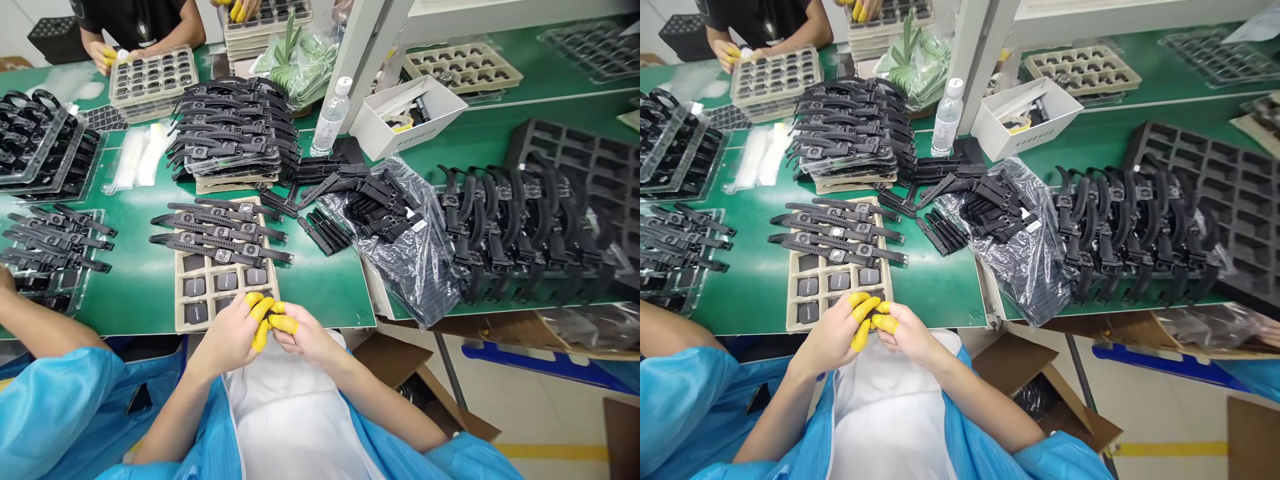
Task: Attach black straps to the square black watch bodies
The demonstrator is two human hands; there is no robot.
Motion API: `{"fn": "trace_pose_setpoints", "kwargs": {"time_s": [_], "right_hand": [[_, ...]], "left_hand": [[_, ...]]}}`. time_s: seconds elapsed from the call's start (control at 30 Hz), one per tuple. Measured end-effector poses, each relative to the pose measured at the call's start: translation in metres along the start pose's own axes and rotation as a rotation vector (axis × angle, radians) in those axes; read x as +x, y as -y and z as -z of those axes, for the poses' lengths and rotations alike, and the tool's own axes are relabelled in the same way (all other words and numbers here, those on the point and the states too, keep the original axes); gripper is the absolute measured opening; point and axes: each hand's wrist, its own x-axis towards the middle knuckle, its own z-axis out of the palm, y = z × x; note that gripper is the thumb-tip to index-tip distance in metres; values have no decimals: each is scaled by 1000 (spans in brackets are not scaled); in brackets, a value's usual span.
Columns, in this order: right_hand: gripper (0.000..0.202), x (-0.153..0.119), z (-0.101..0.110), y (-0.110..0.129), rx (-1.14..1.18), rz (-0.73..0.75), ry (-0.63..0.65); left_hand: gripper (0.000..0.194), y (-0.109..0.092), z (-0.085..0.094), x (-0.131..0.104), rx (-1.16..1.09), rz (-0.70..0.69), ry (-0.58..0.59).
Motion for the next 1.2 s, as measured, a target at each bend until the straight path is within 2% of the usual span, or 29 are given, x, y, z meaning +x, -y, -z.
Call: {"fn": "trace_pose_setpoints", "kwargs": {"time_s": [0.1, 0.17, 0.23, 0.3, 0.4, 0.53, 0.6, 0.73, 0.8, 0.9, 1.1, 1.2], "right_hand": [[33, 0, 2, -3, -61, 46, 14], [33, 1, 6, -4, -186, 169, -27], [30, 0, 10, -2, -438, 333, -96], [23, -1, 15, 2, -773, 433, -144], [19, -5, 22, 13, -1144, 420, -144], [25, -6, 34, 33, -1269, 385, -177], [28, -5, 48, 47, -1317, 421, -319], [32, -3, 98, 76, -1587, 628, -924], [35, 0, 122, 83, -1719, 603, -1095], [38, 5, 145, 84, -1824, 464, -1170], [38, 7, 148, 82, -1870, 347, -1191], [36, 7, 145, 84, -1866, 335, -1195]], "left_hand": [[46, 2, 2, 0, -139, 39, 37], [50, 5, 3, -3, -153, 64, 47], [52, 11, 6, -9, -98, 77, 44], [52, 21, 13, -16, 11, 90, 40], [48, 37, 33, -23, 235, 106, 52], [37, 54, 64, -24, 364, 62, 121], [37, 65, 78, -24, 327, 88, 134], [33, 105, 101, -26, 215, 345, 204], [33, 128, 107, -27, 143, 485, 271], [31, 153, 106, -26, 50, 625, 316], [18, 169, 96, -23, 88, 719, 221], [13, 166, 94, -25, 247, 749, 81]]}}
